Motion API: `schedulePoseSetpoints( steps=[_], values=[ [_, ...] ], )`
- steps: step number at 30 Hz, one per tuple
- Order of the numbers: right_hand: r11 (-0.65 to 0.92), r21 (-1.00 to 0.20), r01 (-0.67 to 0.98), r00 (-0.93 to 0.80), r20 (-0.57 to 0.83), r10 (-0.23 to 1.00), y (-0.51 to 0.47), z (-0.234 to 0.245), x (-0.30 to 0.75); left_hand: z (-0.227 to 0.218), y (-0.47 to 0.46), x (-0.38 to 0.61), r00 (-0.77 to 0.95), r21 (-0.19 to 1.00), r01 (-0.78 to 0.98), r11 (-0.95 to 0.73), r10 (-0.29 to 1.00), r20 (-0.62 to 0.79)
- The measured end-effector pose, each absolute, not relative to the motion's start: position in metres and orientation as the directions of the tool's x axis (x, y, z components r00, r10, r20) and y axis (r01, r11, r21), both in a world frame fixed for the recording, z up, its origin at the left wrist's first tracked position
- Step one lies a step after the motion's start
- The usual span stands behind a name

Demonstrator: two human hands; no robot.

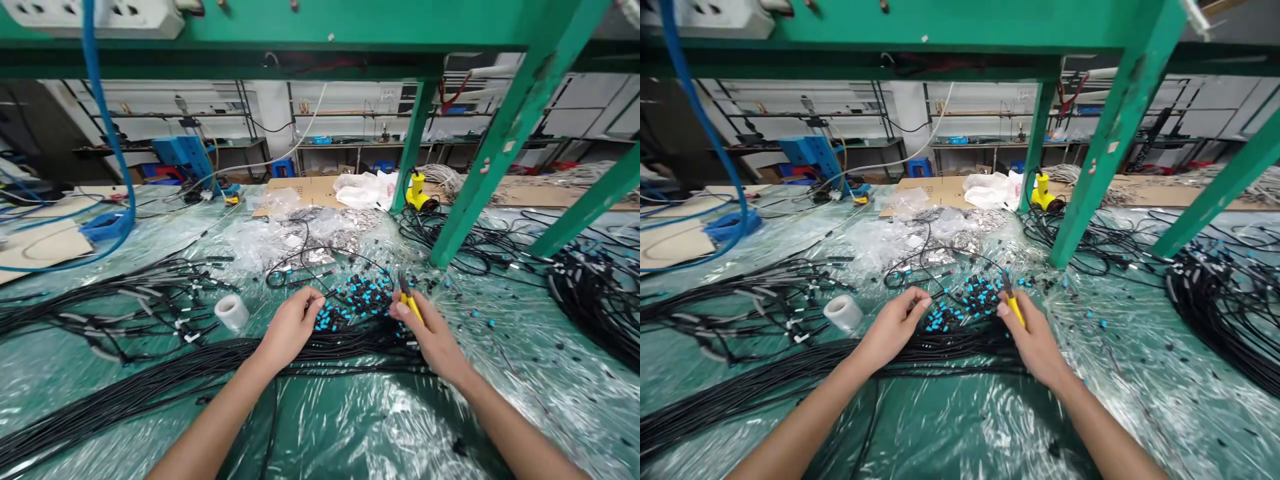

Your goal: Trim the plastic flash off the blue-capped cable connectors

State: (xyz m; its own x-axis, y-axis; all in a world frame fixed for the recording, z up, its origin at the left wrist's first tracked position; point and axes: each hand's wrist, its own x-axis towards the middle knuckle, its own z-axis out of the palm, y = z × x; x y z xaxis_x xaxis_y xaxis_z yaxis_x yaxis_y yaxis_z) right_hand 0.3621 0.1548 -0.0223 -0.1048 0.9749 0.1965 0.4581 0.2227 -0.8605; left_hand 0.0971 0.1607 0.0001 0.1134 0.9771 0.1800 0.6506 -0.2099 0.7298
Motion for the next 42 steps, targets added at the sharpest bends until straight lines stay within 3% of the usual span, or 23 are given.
schedulePoseSetpoints(
  steps=[3, 6, 12, 17, 29, 42],
  values=[
    [0.114, -0.959, 0.261, -0.343, 0.018, 0.939, 0.146, -0.014, 0.326, 0.003, 0.16, 0.083, 0.078, 0.725, 0.658, -0.202, 0.977, 0.201],
    [-0.002, -0.975, 0.223, -0.51, -0.118, 0.852, 0.146, -0.006, 0.297, 0.005, 0.159, 0.078, 0.063, 0.738, 0.641, -0.211, 0.973, 0.224],
    [0.01, -0.949, 0.314, -0.517, -0.162, 0.841, 0.143, -0.004, 0.279, 0.005, 0.156, 0.069, 0.031, 0.758, 0.626, -0.183, 0.977, 0.21],
    [-0.087, -0.948, 0.307, -0.472, -0.231, 0.851, 0.136, -0.01, 0.292, 0.007, 0.15, 0.074, 0.1, 0.683, 0.68, -0.268, 0.956, 0.276],
    [0.065, -0.893, 0.445, -0.438, -0.154, 0.886, 0.129, -0.01, 0.295, 0.005, 0.141, 0.089, 0.136, 0.617, 0.723, -0.311, 0.94, 0.313],
    [0.1, -0.906, 0.411, -0.43, -0.096, 0.898, 0.128, -0.013, 0.296, 0.003, 0.137, 0.094, 0.155, 0.612, 0.723, -0.319, 0.939, 0.306]
  ],
)
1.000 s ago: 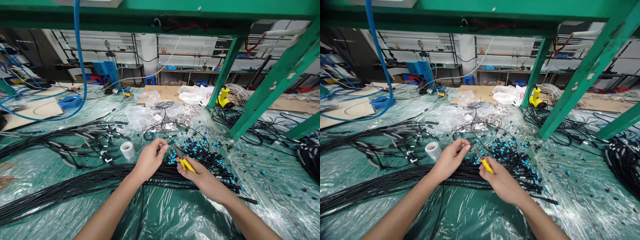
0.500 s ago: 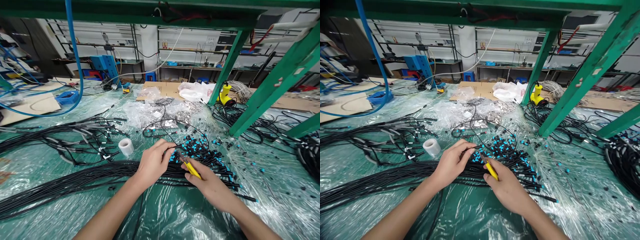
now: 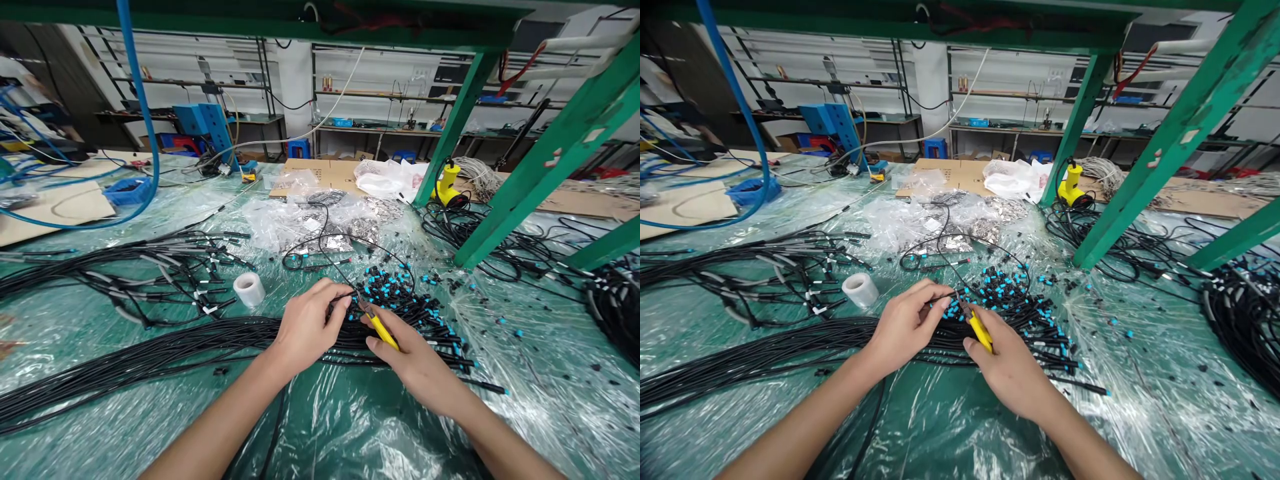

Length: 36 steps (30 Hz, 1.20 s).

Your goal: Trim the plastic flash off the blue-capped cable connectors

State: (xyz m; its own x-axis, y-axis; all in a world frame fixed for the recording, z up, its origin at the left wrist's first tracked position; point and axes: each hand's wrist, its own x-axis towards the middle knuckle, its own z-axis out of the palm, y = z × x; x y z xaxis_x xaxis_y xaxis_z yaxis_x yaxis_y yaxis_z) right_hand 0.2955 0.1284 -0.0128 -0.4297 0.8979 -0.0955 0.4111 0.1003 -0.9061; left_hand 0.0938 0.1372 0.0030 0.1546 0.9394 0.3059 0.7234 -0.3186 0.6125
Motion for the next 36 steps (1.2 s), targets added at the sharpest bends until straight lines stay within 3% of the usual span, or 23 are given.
schedulePoseSetpoints(
  steps=[36],
  values=[
    [0.138, -0.884, 0.446, -0.413, -0.067, 0.908, 0.1285, -0.0113, 0.2987, 0.0061, 0.1358, 0.0912, 0.239, 0.502, 0.78, -0.373, 0.92, 0.311]
  ],
)
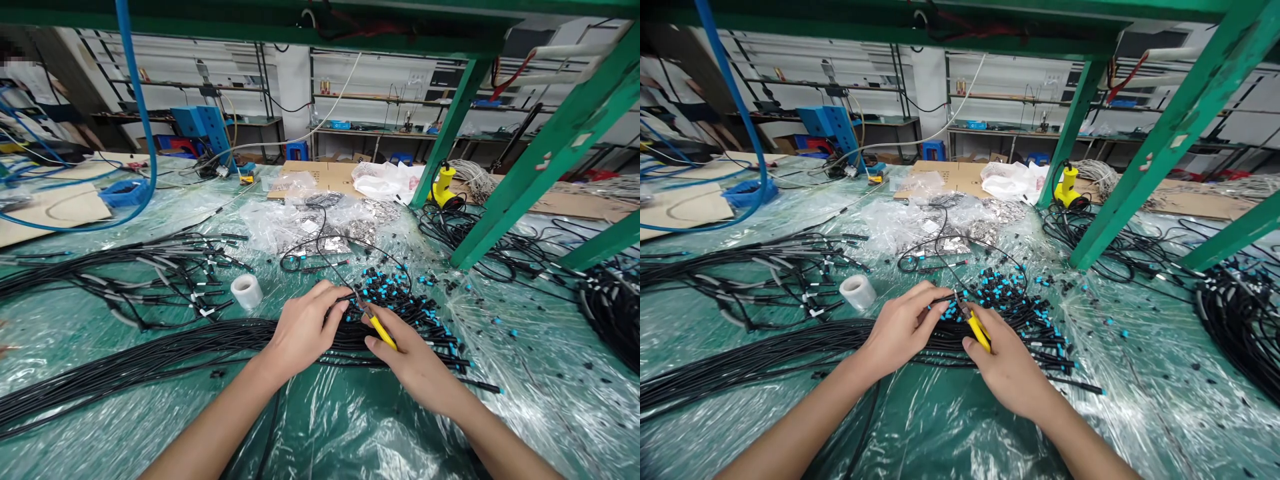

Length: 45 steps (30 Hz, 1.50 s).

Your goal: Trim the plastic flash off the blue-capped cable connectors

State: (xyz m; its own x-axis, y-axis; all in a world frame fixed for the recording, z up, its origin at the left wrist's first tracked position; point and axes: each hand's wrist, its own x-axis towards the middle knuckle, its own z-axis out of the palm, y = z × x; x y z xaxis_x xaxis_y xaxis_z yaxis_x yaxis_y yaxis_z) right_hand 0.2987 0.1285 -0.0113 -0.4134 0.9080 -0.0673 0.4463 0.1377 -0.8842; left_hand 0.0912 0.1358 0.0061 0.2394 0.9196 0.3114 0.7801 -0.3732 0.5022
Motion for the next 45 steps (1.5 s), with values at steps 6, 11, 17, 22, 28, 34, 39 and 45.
schedulePoseSetpoints(
  steps=[6, 11, 17, 22, 28, 34, 39, 45],
  values=[
    [0.164, -0.87, 0.466, -0.421, -0.055, 0.905, 0.128, -0.0098, 0.2982, 0.0068, 0.1347, 0.0911, 0.236, 0.51, 0.77, -0.384, 0.913, 0.332],
    [0.174, -0.863, 0.474, -0.419, -0.047, 0.907, 0.1279, -0.0095, 0.2976, 0.007, 0.1345, 0.0908, 0.245, 0.485, 0.778, -0.4, 0.903, 0.353],
    [0.229, -0.809, 0.541, -0.399, -0.007, 0.917, 0.1264, -0.0072, 0.2958, 0.0077, 0.1351, 0.0914, 0.252, 0.472, 0.783, -0.405, 0.9, 0.355],
    [0.269, -0.768, 0.58, -0.395, 0.023, 0.918, 0.1246, -0.0045, 0.2951, 0.0072, 0.1348, 0.0921, 0.242, 0.491, 0.775, -0.397, 0.905, 0.349],
    [0.264, -0.774, 0.576, -0.406, 0.01, 0.914, 0.1249, -0.0042, 0.2939, 0.0066, 0.1345, 0.0926, 0.208, 0.504, 0.778, -0.374, 0.912, 0.355],
    [0.237, -0.771, 0.592, -0.425, -0.048, 0.904, 0.1257, -0.0057, 0.2971, 0.0074, 0.1333, 0.0927, 0.208, 0.488, 0.784, -0.382, 0.904, 0.374],
    [0.23, -0.784, 0.576, -0.439, -0.06, 0.896, 0.1255, -0.0064, 0.297, 0.008, 0.1334, 0.0934, 0.208, 0.486, 0.782, -0.389, 0.899, 0.385],
    [0.189, -0.845, 0.5, -0.443, -0.062, 0.894, 0.1262, -0.0059, 0.2972, 0.0078, 0.1331, 0.0931, 0.205, 0.483, 0.783, -0.392, 0.896, 0.394]
  ],
)
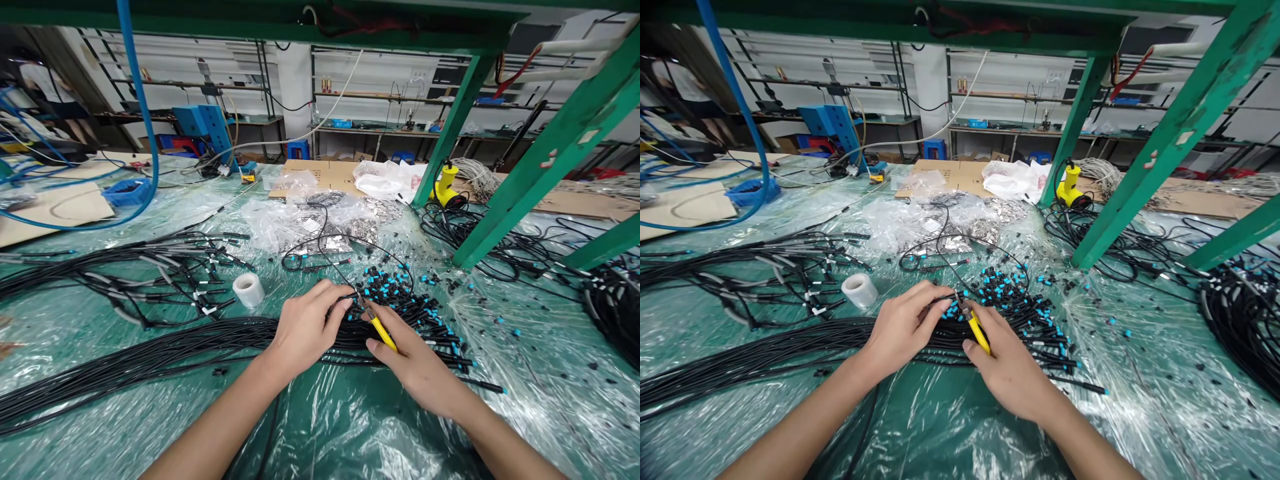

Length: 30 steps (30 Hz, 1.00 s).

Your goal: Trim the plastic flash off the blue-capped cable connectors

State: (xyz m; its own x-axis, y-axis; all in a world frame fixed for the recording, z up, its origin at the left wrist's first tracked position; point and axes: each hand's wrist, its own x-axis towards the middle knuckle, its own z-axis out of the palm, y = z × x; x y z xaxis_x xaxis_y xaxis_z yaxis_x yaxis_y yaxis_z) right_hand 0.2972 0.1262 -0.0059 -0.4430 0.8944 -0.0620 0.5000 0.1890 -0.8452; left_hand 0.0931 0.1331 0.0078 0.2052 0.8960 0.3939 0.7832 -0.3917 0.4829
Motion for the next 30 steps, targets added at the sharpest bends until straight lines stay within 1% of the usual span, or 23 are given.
schedulePoseSetpoints(
  steps=[5, 9, 14, 19, 24, 30],
  values=[
    [0.139, -0.878, 0.459, -0.462, -0.103, 0.881, 0.127, -0.005, 0.298, 0.008, 0.133, 0.092, 0.206, 0.481, 0.783, -0.394, 0.894, 0.397],
    [0.157, -0.861, 0.483, -0.457, -0.095, 0.885, 0.126, -0.007, 0.299, 0.008, 0.133, 0.092, 0.21, 0.469, 0.791, -0.392, 0.895, 0.395],
    [0.142, -0.851, 0.505, -0.425, -0.102, 0.9, 0.126, -0.011, 0.299, 0.007, 0.133, 0.092, 0.236, 0.446, 0.788, -0.424, 0.877, 0.417],
    [0.143, -0.855, 0.498, -0.405, -0.083, 0.911, 0.128, -0.013, 0.297, 0.006, 0.134, 0.093, 0.232, 0.444, 0.795, -0.413, 0.884, 0.406],
    [0.181, -0.796, 0.578, -0.375, -0.062, 0.925, 0.127, -0.005, 0.295, 0.006, 0.133, 0.094, 0.219, 0.473, 0.789, -0.392, 0.899, 0.38],
    [0.215, -0.785, 0.581, -0.369, -0.019, 0.929, 0.124, 0.0, 0.291, 0.007, 0.132, 0.095, 0.206, 0.497, 0.763, -0.414, 0.884, 0.42]
  ],
)
